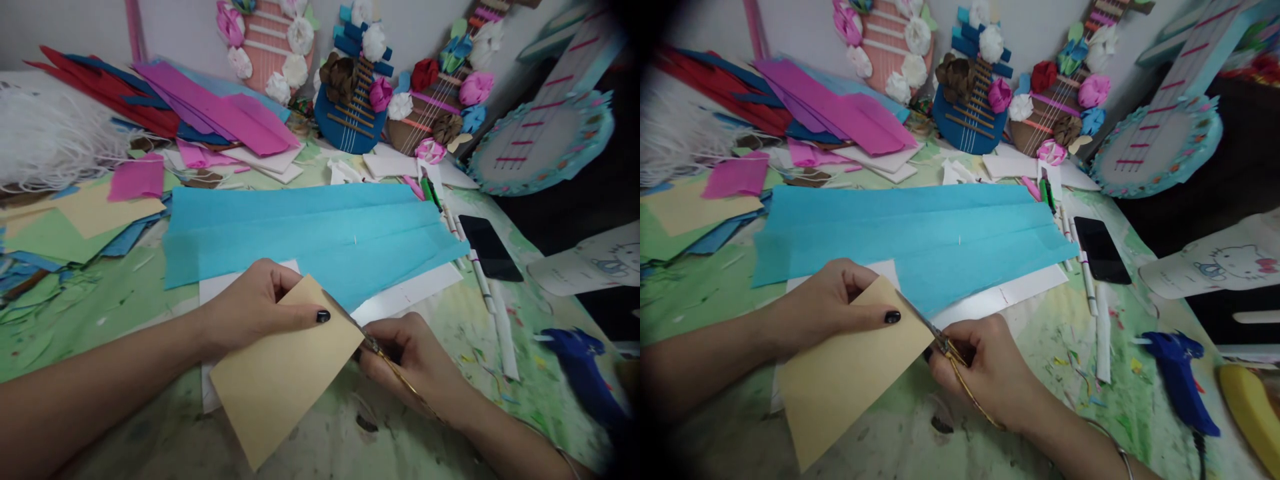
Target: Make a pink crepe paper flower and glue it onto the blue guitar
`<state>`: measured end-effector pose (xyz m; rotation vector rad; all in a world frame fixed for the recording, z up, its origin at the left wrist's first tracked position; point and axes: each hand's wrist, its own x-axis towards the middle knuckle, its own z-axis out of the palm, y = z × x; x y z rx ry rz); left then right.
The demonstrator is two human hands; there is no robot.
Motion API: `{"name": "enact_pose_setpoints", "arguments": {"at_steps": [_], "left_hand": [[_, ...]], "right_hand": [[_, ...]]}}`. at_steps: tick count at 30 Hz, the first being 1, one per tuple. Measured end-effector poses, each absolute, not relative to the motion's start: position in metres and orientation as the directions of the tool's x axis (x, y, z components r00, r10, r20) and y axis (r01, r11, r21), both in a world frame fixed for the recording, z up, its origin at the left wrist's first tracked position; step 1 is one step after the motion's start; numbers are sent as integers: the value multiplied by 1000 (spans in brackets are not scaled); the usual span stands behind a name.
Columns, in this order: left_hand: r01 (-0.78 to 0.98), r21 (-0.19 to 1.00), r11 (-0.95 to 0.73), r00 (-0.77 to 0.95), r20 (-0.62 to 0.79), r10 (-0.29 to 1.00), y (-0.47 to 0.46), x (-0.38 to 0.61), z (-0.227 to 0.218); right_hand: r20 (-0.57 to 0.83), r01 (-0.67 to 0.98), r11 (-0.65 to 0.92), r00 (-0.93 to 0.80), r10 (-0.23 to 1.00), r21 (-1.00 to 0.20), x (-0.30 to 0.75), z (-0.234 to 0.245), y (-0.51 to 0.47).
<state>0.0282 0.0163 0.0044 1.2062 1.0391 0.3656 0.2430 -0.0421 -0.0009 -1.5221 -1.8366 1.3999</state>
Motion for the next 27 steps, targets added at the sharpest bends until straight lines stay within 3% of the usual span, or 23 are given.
{"name": "enact_pose_setpoints", "arguments": {"at_steps": [27], "left_hand": [[285,885,367,550,-465,693,17,27,-2]], "right_hand": [[-262,515,-56,-336,905,-855,240,-3,-43]]}}
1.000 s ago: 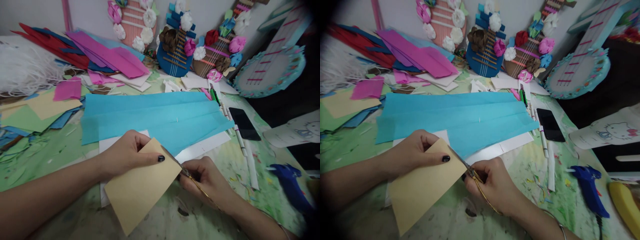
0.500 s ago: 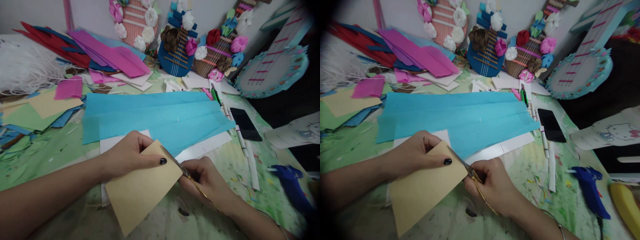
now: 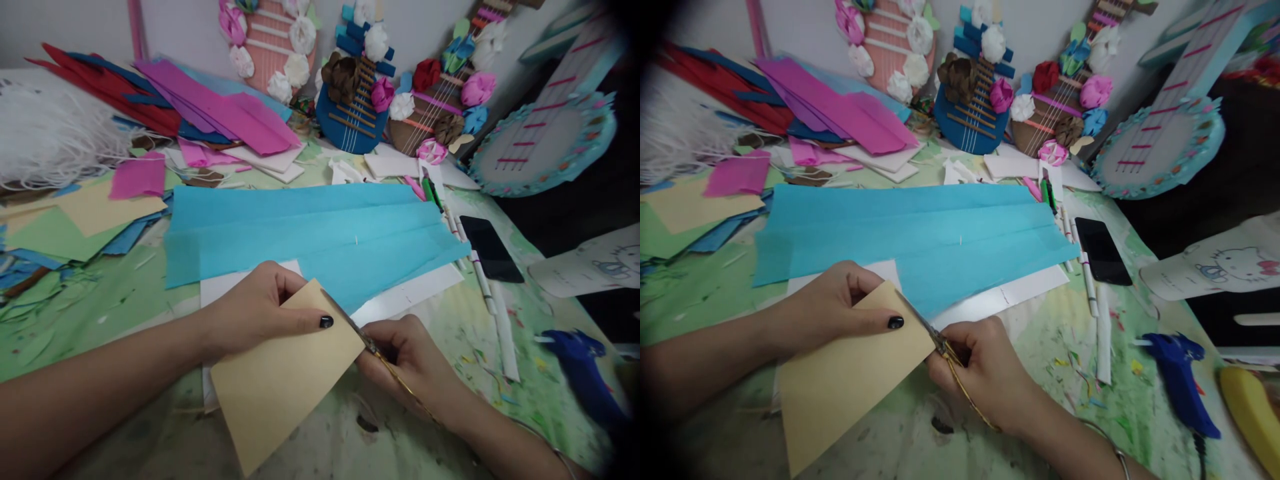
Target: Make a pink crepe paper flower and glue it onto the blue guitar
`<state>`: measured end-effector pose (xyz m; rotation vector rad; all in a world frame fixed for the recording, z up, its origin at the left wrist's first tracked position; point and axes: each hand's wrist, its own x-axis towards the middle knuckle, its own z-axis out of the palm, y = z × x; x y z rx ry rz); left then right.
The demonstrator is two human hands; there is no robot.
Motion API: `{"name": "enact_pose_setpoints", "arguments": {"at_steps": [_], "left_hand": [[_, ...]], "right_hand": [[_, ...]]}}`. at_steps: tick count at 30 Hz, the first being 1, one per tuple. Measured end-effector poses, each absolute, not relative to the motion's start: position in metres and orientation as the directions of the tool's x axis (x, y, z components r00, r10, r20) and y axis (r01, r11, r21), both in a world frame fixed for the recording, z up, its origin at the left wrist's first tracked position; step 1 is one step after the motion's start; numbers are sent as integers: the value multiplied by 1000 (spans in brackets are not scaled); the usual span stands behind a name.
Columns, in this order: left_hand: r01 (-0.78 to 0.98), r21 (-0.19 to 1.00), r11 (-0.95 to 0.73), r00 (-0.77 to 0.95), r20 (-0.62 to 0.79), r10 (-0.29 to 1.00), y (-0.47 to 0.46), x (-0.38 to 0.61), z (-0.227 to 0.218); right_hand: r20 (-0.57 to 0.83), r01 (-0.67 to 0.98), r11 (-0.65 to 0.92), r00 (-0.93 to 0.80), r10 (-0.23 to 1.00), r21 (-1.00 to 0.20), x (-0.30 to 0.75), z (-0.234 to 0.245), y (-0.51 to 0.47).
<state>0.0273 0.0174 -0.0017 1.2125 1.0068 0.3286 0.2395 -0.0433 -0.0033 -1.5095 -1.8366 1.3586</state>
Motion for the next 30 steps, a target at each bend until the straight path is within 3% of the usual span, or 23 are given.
{"name": "enact_pose_setpoints", "arguments": {"at_steps": [30], "left_hand": [[283,877,388,606,-477,637,17,28,-3]], "right_hand": [[-287,479,-106,-322,902,-872,239,-5,-46]]}}
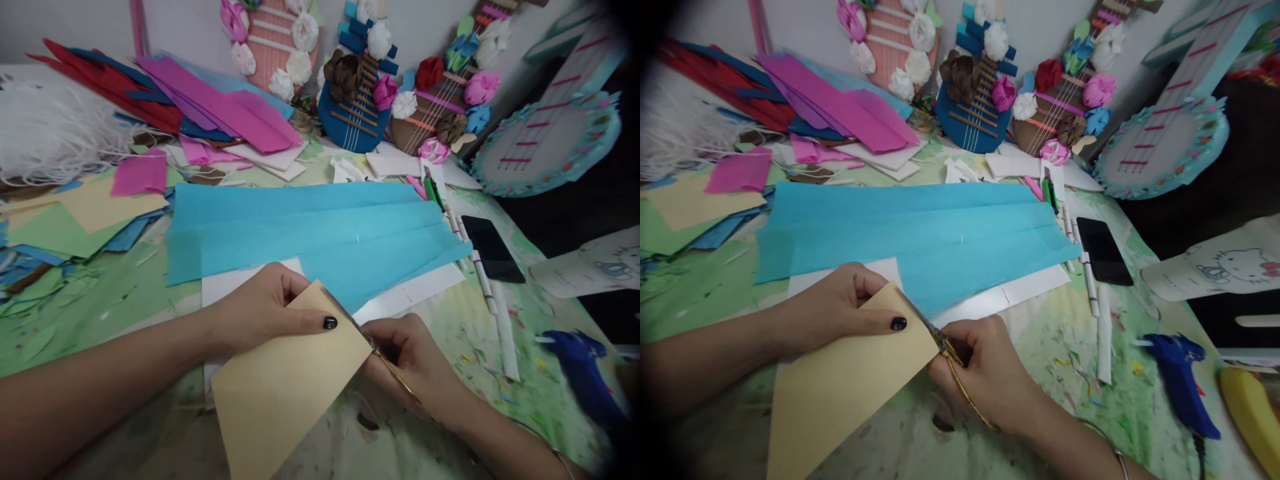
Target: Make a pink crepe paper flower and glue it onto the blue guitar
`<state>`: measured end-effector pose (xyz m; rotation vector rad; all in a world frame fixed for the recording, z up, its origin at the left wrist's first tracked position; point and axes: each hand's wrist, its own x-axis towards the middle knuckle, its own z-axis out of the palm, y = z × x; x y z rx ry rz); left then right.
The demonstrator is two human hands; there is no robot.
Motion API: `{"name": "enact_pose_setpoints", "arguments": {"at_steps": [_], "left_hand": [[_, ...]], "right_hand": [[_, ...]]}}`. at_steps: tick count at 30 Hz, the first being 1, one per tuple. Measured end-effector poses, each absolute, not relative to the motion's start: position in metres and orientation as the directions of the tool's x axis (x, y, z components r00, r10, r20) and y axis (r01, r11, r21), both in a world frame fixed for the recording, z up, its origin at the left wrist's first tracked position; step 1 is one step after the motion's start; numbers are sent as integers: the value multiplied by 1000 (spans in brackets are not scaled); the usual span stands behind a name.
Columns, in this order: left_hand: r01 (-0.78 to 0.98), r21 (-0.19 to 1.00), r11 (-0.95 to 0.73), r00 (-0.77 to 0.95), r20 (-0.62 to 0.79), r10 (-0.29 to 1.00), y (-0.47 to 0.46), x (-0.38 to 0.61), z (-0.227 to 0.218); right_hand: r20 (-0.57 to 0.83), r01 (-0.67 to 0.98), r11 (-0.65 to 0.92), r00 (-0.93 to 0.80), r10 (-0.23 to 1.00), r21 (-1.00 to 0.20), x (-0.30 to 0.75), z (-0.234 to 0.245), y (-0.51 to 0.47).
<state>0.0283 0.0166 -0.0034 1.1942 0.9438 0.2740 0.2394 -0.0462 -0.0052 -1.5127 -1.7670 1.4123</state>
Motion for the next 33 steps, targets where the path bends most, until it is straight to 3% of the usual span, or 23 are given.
{"name": "enact_pose_setpoints", "arguments": {"at_steps": [20,33], "left_hand": [[290,885,365,646,-462,608,15,30,-4],[299,881,367,648,-469,599,15,29,-5]], "right_hand": [[-316,485,-134,-316,894,-864,238,-6,-44],[-242,495,-52,-328,913,-867,239,-8,-46]]}}
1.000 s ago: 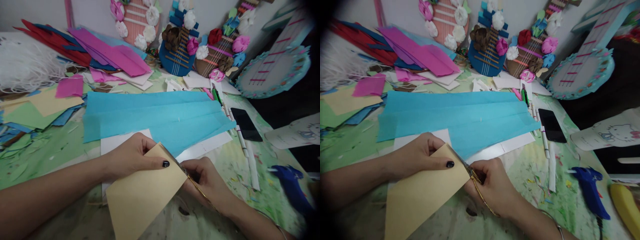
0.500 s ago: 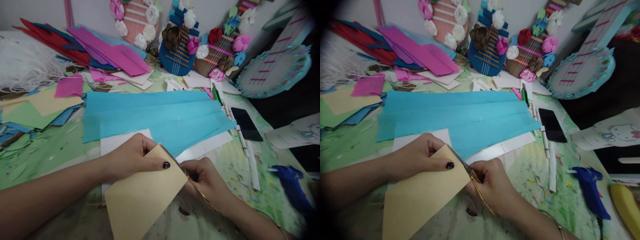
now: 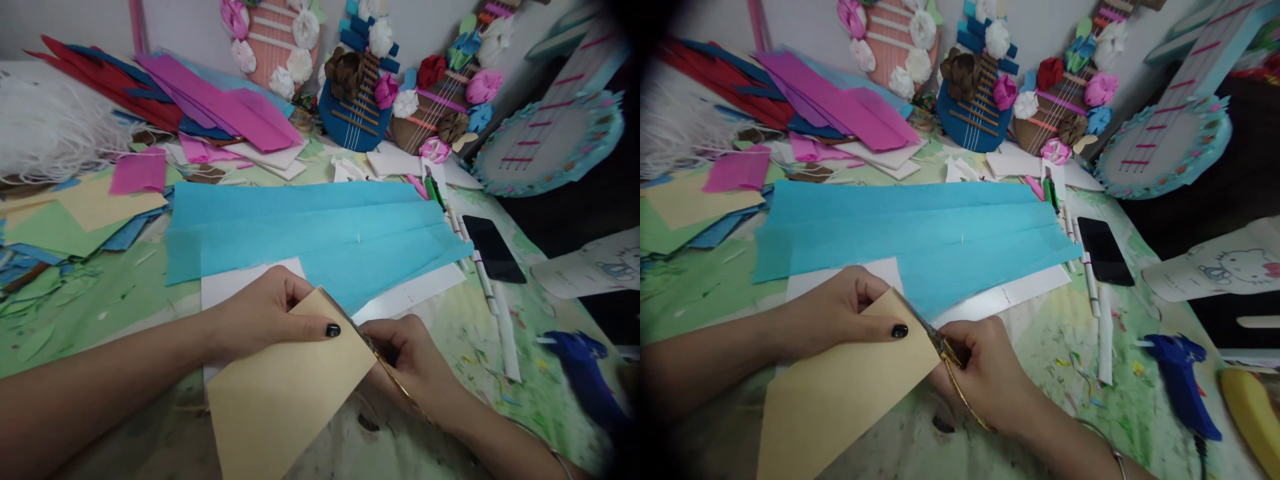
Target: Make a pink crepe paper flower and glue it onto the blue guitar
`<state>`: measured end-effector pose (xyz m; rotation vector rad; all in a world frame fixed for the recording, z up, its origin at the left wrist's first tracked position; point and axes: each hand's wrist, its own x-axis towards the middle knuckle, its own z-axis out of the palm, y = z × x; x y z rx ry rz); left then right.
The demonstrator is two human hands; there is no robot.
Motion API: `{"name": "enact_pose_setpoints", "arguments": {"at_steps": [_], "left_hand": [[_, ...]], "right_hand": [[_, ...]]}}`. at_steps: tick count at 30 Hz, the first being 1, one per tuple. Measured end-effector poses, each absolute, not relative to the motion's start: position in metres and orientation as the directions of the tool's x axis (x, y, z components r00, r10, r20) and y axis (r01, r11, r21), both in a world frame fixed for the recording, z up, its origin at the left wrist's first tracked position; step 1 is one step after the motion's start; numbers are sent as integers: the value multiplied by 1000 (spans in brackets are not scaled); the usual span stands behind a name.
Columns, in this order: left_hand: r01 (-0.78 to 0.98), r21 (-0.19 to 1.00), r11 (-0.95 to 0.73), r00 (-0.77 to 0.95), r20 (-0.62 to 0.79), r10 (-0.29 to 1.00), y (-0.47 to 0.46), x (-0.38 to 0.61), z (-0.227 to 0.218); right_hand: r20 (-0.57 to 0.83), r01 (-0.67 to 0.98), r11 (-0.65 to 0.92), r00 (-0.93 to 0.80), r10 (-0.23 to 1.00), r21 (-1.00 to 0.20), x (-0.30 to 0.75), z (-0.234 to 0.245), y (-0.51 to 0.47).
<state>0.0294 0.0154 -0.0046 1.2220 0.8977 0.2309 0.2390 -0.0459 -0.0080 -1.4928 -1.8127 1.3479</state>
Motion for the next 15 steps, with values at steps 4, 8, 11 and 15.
{"name": "enact_pose_setpoints", "arguments": {"at_steps": [4,8,11,15], "left_hand": [[306,884,353,652,-465,599,15,29,-5],[319,885,340,653,-465,598,15,29,-6],[313,883,349,656,-467,593,15,29,-6],[308,877,369,661,-476,580,15,29,-5]], "right_hand": [[-239,504,-45,-328,914,-863,238,-8,-45],[-249,505,-56,-324,913,-861,237,-8,-45],[-257,511,-64,-316,913,-857,237,-8,-45],[-282,508,-90,-313,907,-856,238,-8,-45]]}}
